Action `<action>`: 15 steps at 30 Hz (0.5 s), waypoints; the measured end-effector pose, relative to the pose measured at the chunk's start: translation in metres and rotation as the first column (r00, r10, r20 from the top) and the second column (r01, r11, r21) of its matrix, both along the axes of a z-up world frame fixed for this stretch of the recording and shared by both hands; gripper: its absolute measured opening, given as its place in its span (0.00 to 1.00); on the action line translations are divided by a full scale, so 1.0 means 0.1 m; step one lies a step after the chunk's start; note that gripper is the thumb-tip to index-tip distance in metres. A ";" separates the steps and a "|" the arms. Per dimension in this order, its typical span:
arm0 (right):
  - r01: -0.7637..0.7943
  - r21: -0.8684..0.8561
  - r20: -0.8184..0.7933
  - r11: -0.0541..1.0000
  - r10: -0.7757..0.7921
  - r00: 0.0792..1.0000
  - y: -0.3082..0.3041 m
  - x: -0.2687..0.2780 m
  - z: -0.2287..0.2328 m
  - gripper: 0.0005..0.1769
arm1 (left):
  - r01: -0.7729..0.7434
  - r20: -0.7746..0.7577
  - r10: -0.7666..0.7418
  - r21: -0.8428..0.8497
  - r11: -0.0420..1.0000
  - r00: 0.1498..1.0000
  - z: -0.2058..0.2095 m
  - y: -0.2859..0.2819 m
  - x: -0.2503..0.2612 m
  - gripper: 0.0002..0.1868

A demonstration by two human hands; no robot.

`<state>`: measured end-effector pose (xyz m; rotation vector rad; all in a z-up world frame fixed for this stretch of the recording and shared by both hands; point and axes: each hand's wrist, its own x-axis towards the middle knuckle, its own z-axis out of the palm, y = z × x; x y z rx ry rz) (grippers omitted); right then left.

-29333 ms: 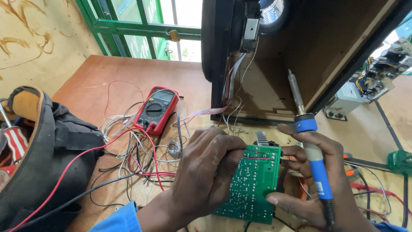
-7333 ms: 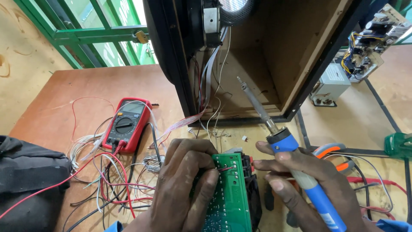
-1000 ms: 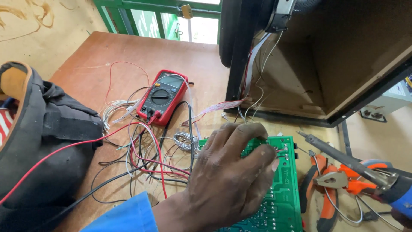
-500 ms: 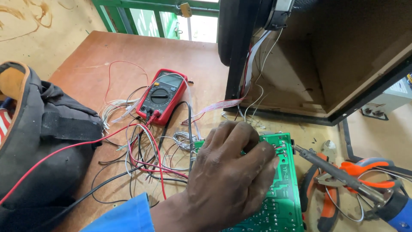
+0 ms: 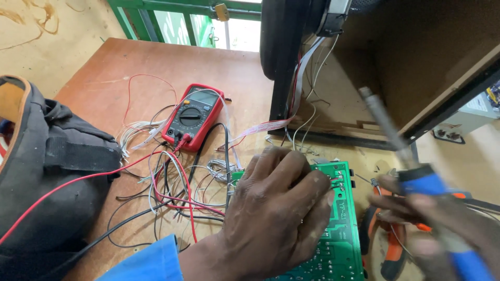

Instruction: Soldering wires and components onto a circuit board during an electronics repair task.

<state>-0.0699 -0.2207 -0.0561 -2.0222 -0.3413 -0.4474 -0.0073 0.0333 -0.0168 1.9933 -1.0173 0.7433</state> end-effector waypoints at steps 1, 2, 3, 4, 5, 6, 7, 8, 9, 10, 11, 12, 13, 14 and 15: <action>0.003 -0.001 0.000 1.000 -0.003 1.000 0.13 0.01 -0.01 0.29 | 0.003 0.000 -0.003 -0.001 1.000 1.000 0.00 -0.01 0.00 0.08; 0.037 0.051 0.061 0.998 -0.040 0.997 0.26 0.03 -0.02 0.32 | 0.001 0.018 -0.001 -0.005 1.000 1.000 -0.01 -0.02 0.00 0.07; 0.066 0.106 0.118 0.992 -0.079 0.990 0.39 0.04 -0.04 0.38 | -0.002 0.035 0.002 -0.007 1.000 0.999 -0.02 -0.02 -0.01 0.07; 0.068 0.105 0.118 0.992 -0.080 0.990 0.38 0.05 -0.07 0.38 | -0.001 0.035 0.001 -0.007 1.000 0.999 -0.02 -0.02 -0.01 0.07; 0.081 0.150 0.078 0.985 -0.093 0.993 0.37 0.07 -0.11 0.40 | 0.004 0.050 -0.003 -0.020 1.000 0.999 -0.03 -0.02 -0.02 0.07; 0.095 0.193 0.038 0.977 -0.104 0.994 0.36 0.08 -0.14 0.43 | 0.009 0.065 -0.006 -0.033 0.999 0.998 -0.03 -0.02 -0.02 0.07; 0.098 0.193 0.039 0.976 -0.107 0.993 0.37 0.07 -0.12 0.43 | 0.011 0.066 -0.009 -0.033 0.999 0.998 -0.05 -0.03 -0.02 0.07; 0.113 0.199 0.037 0.973 -0.122 0.992 0.38 0.07 -0.10 0.43 | -0.006 0.090 0.013 -0.082 0.997 0.996 -0.06 -0.05 -0.01 0.06; 0.127 0.206 0.034 0.970 -0.137 0.990 0.39 0.07 -0.08 0.43 | -0.022 0.112 0.036 -0.130 0.991 0.993 -0.08 -0.06 -0.01 0.05; 0.129 0.208 0.035 0.970 -0.139 0.990 0.38 0.07 -0.07 0.43 | -0.019 0.113 0.034 -0.129 0.991 0.993 -0.07 -0.07 0.00 0.05; 0.152 0.202 -0.001 0.967 -0.155 0.988 0.36 0.06 -0.07 0.43 | -0.037 0.131 0.056 -0.142 0.989 0.990 -0.08 -0.08 0.00 0.05; 0.175 0.196 -0.037 0.965 -0.171 0.985 0.35 0.06 -0.06 0.44 | -0.054 0.148 0.078 -0.156 0.986 0.986 -0.08 -0.09 0.01 0.04; 0.177 0.197 -0.039 0.964 -0.173 0.984 0.35 0.06 -0.06 0.44 | -0.053 0.147 0.076 -0.155 0.987 0.986 -0.07 -0.10 0.01 0.04; 0.163 0.178 0.003 0.970 -0.166 0.986 0.35 0.06 -0.07 0.42 | -0.054 0.146 0.078 -0.156 0.986 0.986 -0.06 -0.11 0.01 0.05; 0.148 0.158 0.046 0.976 -0.158 0.986 0.35 0.07 -0.07 0.41 | -0.057 0.147 0.081 -0.158 0.986 0.986 -0.05 -0.11 0.01 0.06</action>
